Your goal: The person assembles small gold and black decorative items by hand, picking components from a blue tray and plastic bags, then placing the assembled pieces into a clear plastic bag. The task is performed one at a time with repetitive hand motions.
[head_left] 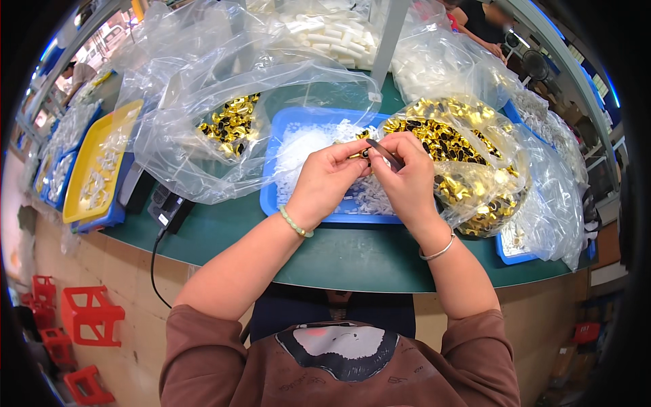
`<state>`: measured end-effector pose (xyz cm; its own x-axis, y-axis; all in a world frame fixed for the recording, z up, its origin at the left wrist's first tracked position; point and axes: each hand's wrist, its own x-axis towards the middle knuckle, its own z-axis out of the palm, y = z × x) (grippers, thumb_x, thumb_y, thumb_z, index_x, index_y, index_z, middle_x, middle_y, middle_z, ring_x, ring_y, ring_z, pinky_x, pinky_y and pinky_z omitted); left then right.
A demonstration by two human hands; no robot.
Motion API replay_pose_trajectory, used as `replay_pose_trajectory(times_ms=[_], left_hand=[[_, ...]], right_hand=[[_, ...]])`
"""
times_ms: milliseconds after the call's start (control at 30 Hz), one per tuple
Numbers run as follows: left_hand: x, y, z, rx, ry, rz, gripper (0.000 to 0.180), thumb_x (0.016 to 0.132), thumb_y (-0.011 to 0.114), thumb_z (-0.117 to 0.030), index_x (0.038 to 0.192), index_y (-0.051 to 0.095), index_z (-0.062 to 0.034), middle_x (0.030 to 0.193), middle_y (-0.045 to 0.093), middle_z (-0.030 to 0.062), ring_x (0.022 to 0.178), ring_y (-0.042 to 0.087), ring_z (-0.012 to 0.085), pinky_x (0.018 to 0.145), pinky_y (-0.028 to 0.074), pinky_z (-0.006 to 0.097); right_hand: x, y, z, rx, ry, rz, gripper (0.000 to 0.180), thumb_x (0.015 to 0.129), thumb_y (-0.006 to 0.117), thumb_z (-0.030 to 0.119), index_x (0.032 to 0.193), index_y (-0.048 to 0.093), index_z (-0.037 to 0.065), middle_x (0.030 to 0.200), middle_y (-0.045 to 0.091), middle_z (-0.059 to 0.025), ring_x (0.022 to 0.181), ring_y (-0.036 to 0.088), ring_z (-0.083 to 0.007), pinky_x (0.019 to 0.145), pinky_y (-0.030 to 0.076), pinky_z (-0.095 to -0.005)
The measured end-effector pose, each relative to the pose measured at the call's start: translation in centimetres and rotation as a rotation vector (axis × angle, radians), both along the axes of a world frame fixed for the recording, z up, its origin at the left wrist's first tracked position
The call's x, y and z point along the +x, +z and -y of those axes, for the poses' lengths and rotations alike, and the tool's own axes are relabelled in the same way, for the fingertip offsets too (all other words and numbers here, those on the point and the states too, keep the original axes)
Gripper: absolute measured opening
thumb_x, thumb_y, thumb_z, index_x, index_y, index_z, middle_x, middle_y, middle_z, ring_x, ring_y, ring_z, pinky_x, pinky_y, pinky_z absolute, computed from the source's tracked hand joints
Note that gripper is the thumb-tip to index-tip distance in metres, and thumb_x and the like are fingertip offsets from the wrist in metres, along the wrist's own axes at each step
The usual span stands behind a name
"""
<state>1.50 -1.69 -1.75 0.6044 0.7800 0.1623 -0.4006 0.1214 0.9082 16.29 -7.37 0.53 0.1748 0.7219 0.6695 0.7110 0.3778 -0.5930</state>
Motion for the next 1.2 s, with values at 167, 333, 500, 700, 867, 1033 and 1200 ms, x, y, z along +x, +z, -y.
replay_pose_trajectory(times_ms=[167,333,500,700,867,1033,1200], left_hand=[[-0.07,0.11,0.05,-0.014,-0.014,-0.025,0.036,0.095,0.055,-0.001,0.130,0.056,0.0061,0.117,0.064,0.0112,0.103,0.063,0.0133,0.092,0.051,0.025],[-0.08,0.07,-0.01,-0.003,0.003,-0.031,0.034,0.095,0.055,-0.001,0.128,0.057,0.0066,0.117,0.065,0.0111,0.104,0.063,0.0136,0.091,0.051,0.025],[0.02,0.06,0.16,-0.015,0.045,0.015,0.034,0.093,0.054,0.001,0.126,0.058,0.0076,0.109,0.067,0.0114,0.097,0.066,0.0123,0.082,0.053,0.021],[-0.24,0.23,0.40,0.020,0.015,-0.040,0.033,0.095,0.056,-0.002,0.127,0.057,0.0068,0.118,0.065,0.0120,0.105,0.063,0.0161,0.095,0.051,0.027],[-0.17,0.38,0.46,0.003,0.023,0.019,0.032,0.095,0.056,-0.002,0.125,0.058,0.0071,0.118,0.065,0.0122,0.105,0.063,0.0163,0.095,0.051,0.028],[-0.19,0.46,0.44,-0.034,0.023,0.012,0.030,0.094,0.057,-0.003,0.122,0.060,0.0069,0.117,0.065,0.0124,0.105,0.063,0.0163,0.095,0.051,0.029],[-0.23,0.28,0.41,-0.006,0.034,-0.005,0.029,0.093,0.058,-0.003,0.121,0.061,0.0067,0.115,0.066,0.0121,0.103,0.064,0.0160,0.095,0.051,0.029]], right_hand=[[-0.28,0.01,0.04,-0.002,-0.010,-0.052,0.008,0.080,0.069,0.006,0.082,0.062,0.003,0.082,0.060,-0.0093,0.077,0.060,-0.0248,0.065,0.047,-0.0348],[-0.46,0.10,0.01,0.021,-0.021,-0.028,0.009,0.080,0.070,0.006,0.082,0.062,0.003,0.082,0.060,-0.0089,0.074,0.059,-0.0234,0.061,0.046,-0.0330],[-0.56,-0.17,-0.16,0.033,-0.045,0.008,0.009,0.080,0.070,0.007,0.082,0.062,0.004,0.081,0.059,-0.0084,0.068,0.057,-0.0219,0.057,0.044,-0.0315],[-0.75,0.07,0.11,0.019,-0.060,-0.029,0.009,0.080,0.070,0.006,0.080,0.062,0.004,0.081,0.058,-0.0082,0.066,0.056,-0.0206,0.056,0.043,-0.0311],[-0.60,0.00,-0.12,0.060,-0.014,-0.061,0.009,0.080,0.070,0.006,0.080,0.061,0.003,0.081,0.058,-0.0079,0.066,0.055,-0.0194,0.056,0.043,-0.0304],[-0.56,-0.03,-0.10,0.039,-0.025,-0.032,0.010,0.080,0.070,0.006,0.081,0.060,0.004,0.082,0.057,-0.0079,0.066,0.054,-0.0197,0.056,0.043,-0.0308],[-0.75,-0.04,0.07,-0.002,-0.062,-0.003,0.012,0.079,0.070,0.007,0.080,0.058,0.004,0.081,0.056,-0.0080,0.065,0.054,-0.0197,0.055,0.042,-0.0312]])
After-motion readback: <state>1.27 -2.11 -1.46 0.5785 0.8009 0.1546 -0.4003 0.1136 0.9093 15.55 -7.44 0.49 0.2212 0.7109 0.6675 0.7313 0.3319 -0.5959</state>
